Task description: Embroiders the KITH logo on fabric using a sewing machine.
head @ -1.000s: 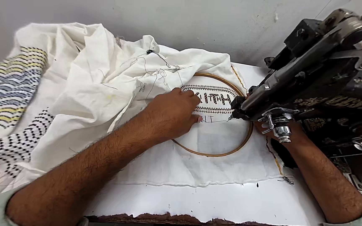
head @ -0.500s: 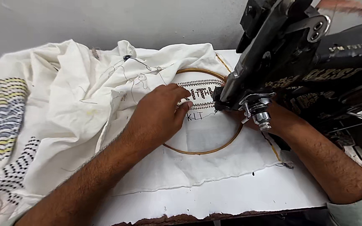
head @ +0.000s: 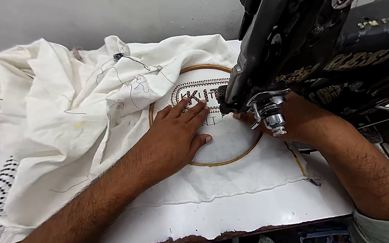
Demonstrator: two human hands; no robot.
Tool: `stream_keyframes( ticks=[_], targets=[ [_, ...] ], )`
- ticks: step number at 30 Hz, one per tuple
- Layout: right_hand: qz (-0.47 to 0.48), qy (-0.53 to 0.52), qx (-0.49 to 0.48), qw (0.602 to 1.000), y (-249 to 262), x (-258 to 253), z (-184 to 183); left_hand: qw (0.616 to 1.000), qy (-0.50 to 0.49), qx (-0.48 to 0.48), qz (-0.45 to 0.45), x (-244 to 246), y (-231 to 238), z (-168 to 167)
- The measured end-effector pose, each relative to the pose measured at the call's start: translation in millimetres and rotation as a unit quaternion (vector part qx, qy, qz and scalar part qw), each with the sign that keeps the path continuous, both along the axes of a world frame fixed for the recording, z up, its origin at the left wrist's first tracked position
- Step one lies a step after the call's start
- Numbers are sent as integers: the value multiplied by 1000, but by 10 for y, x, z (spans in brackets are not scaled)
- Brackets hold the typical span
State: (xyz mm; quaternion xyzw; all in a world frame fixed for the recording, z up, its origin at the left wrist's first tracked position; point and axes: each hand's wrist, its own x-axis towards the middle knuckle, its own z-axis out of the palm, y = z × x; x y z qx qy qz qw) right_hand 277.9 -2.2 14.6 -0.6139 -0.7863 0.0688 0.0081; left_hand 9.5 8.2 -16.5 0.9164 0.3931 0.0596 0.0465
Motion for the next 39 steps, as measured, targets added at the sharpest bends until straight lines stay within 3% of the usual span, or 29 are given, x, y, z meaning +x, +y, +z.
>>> stream_keyframes(
  ticks=[39],
  targets=[
    [0, -34, -12, 999, 10, 14, -29, 1000, 11, -7, -3, -6, -29, 28]
  ],
)
